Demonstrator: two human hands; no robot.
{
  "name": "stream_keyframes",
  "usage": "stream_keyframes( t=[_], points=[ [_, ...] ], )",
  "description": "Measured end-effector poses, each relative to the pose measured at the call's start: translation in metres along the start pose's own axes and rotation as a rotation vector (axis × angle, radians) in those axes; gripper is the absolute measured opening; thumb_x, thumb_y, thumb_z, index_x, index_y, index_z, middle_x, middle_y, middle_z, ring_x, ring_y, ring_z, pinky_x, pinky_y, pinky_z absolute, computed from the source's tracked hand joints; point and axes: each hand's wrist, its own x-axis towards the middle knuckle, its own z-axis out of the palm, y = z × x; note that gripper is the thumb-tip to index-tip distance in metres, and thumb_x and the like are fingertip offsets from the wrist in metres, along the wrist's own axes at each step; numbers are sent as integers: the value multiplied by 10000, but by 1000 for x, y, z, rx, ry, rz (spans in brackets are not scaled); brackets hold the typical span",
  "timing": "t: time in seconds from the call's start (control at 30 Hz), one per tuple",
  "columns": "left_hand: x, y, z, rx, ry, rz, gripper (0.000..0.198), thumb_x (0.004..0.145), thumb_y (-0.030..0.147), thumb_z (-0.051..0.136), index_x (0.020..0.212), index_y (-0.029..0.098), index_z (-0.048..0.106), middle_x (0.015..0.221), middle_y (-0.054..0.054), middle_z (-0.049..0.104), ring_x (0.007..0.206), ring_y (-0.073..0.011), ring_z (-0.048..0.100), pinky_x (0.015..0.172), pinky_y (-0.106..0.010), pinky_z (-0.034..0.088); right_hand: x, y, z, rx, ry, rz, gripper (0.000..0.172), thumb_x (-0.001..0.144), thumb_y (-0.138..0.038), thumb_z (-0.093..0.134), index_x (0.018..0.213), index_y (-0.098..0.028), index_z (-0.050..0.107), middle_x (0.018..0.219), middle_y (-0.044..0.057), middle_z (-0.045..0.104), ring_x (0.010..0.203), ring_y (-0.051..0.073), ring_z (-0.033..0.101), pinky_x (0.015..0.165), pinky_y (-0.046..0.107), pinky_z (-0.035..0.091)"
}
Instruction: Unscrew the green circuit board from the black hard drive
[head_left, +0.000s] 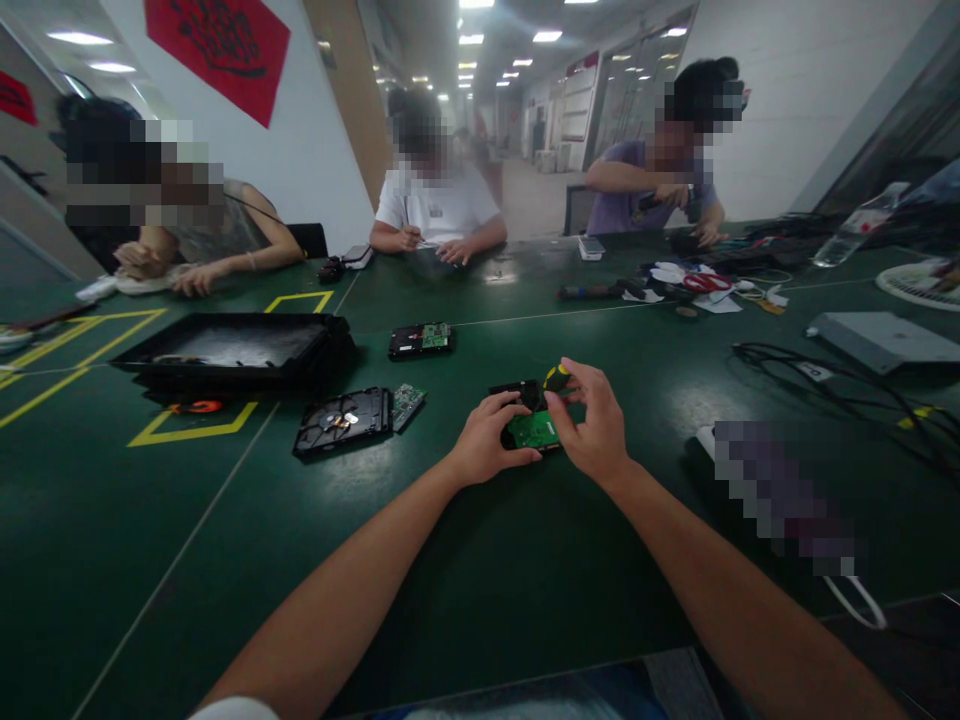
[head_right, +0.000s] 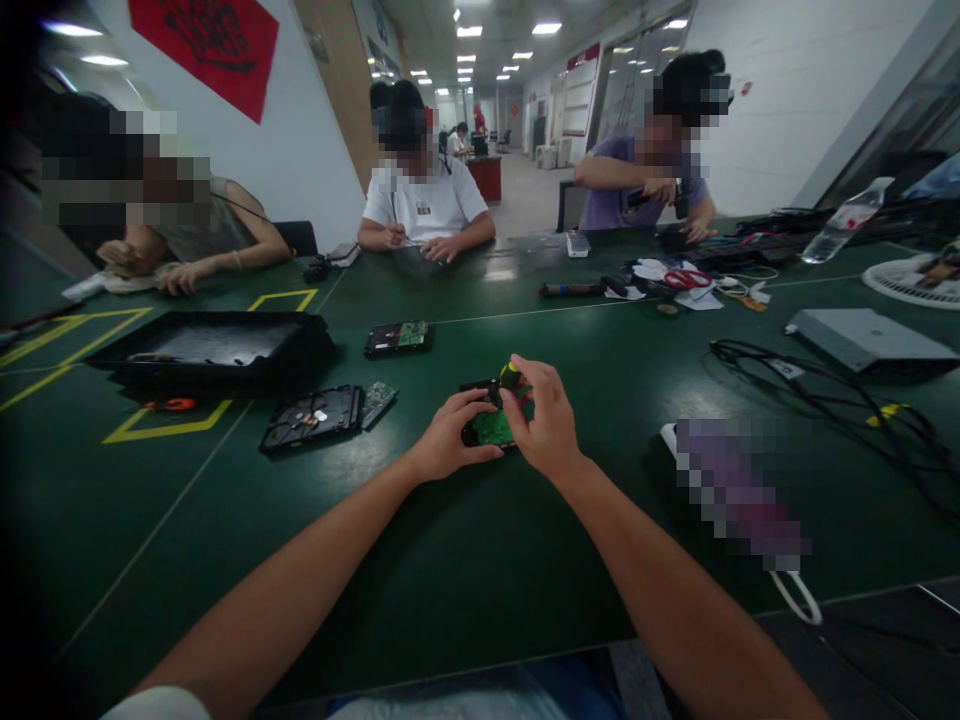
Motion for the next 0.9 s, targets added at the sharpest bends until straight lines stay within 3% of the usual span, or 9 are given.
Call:
stream_keyframes(
  t=[0.23, 0.47, 0.63, 0.9],
  points=[
    [0, 3, -2, -12, -7, -25, 688, 748, 512, 903, 1346, 274, 659, 1559, -137, 534, 1469, -380, 479, 1223, -591, 389, -2, 2, 2, 11, 1, 32, 570, 1014, -274, 617, 1552, -306, 434, 1407, 130, 607, 1110, 266, 707, 844, 450, 693],
    [0, 3, -3, -4, -21, -24, 696, 748, 529, 899, 1346, 270, 656, 1561, -141, 531, 1477, -381, 469, 1222, -595, 386, 1, 0, 0, -8, 5, -12, 565, 990, -257, 658, 1523, -332, 487, 1359, 112, 609, 1145, 269, 670, 772, 412, 699],
    [0, 1, -1, 4, -20, -29, 706, 753, 549, 892, 1358, 274, 653, 1567, -138, 525, 1481, -382, 463, 1220, -603, 386, -1, 1, 1, -3, -15, 10, 580, 1015, -248, 609, 1564, -317, 435, 1419, 128, 596, 1123, 265, 693, 849, 459, 694],
    [0, 0, 0, 0, -6, -7, 704, 748, 532, 899, 1351, 263, 656, 1553, -140, 538, 1465, -375, 481, 1224, -587, 386, 1, -1, 0, -21, 1, -29, 582, 995, -238, 652, 1539, -336, 471, 1338, 110, 613, 1092, 252, 689, 793, 418, 694]
  ],
)
